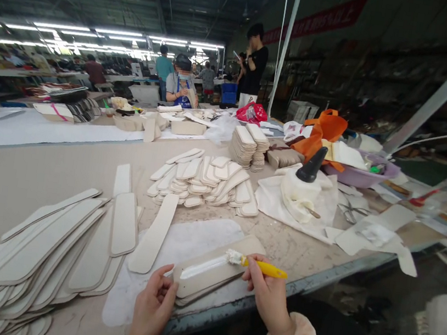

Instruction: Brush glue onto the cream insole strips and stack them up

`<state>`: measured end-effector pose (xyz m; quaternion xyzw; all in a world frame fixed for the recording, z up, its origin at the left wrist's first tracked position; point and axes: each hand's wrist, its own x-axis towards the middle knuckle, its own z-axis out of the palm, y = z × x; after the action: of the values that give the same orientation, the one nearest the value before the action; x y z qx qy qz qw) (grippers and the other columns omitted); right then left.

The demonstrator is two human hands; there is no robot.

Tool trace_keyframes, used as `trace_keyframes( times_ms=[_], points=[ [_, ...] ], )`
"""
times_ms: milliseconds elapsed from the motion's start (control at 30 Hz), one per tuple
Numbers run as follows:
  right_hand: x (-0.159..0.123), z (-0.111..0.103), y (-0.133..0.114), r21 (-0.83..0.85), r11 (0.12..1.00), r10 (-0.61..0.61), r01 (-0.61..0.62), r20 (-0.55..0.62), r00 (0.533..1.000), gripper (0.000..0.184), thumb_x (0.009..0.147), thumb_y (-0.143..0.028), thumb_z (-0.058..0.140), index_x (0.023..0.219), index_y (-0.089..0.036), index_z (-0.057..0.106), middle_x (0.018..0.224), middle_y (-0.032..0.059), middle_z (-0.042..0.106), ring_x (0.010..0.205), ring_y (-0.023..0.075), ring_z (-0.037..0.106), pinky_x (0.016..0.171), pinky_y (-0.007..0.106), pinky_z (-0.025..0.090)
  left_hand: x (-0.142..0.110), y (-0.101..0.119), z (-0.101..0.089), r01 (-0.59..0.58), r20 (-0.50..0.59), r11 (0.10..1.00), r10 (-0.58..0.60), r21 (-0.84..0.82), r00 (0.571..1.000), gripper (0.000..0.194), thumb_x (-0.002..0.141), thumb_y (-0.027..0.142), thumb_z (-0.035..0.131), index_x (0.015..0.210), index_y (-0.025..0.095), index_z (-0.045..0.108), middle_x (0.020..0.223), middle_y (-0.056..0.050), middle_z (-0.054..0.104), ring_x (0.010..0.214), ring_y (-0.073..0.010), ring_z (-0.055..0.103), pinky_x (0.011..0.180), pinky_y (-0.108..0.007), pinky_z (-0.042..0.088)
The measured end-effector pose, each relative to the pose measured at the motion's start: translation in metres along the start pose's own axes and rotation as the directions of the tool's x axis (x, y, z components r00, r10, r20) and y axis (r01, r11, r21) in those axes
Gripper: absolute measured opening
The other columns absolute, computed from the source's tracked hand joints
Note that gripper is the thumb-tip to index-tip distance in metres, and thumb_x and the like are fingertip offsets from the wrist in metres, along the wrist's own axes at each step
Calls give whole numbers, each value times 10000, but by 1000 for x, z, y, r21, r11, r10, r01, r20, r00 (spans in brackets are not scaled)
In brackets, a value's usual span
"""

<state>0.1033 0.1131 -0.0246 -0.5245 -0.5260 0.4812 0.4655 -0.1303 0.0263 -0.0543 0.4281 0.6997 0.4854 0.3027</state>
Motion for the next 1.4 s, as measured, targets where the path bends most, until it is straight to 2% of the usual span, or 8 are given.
trace_keyframes(
  times_ms=[200,333,500,633,800,1100,1233,1400],
  points=[
    [18,-34,3,-126,992,-28,10,-138,990,381,830,-576,517,898,-205,569,585,-9,586,461,152,502,467,276,414,0,2,0,26,1,1000,-26,-9,1000,440,749,451,618,1100,200,528,653,44,603,591,-146,585,564,-237,470],
    [15,-32,-1,-125,992,-56,35,-164,985,374,824,-558,538,930,-202,577,607,8,594,479,160,508,470,282,424,0,2,0,24,-3,1000,-24,3,1000,436,748,457,613,1093,200,535,655,40,607,589,-149,587,565,-241,471],
    [-14,7,-10,81,996,-44,40,51,998,293,867,-492,515,914,-208,572,619,3,573,488,141,503,486,268,440,0,3,0,7,-3,1000,-7,2,1000,415,762,435,595,1099,201,537,633,44,593,569,-142,578,541,-234,456],
    [-38,42,-11,145,988,1,-43,277,961,279,896,-470,482,904,-206,570,592,-9,557,476,125,480,478,250,406,0,1,1,18,16,1000,-18,-25,1000,412,778,421,581,1116,195,516,639,48,571,568,-138,571,531,-231,446],
    [-46,56,-4,96,994,14,-52,360,933,271,906,-452,472,879,-202,575,577,-17,552,466,118,473,475,243,385,1,0,1,-2,32,1000,3,-19,999,381,807,391,555,1124,191,490,638,53,544,568,-131,556,529,-225,440],
    [-13,-4,-4,-27,999,32,-30,55,998,300,867,-486,508,835,-194,565,537,-28,527,421,116,445,433,242,363,2,3,-1,-14,9,999,14,37,1000,388,779,428,583,1092,203,534,631,49,590,569,-132,570,564,-228,459],
    [4,-35,-1,-103,994,29,-40,-112,993,321,840,-507,526,818,-189,564,517,-36,529,414,118,456,428,238,386,2,0,-1,12,23,999,-13,39,1000,420,772,463,581,1103,210,529,631,50,600,571,-137,574,560,-229,463],
    [15,-56,6,-230,973,-38,-8,-195,980,308,861,-484,502,869,-184,568,533,-36,546,410,121,480,433,238,413,2,-3,-1,30,15,1000,-30,7,999,449,745,481,608,1100,215,538,627,52,596,580,-145,582,562,-234,466]
  ],
)
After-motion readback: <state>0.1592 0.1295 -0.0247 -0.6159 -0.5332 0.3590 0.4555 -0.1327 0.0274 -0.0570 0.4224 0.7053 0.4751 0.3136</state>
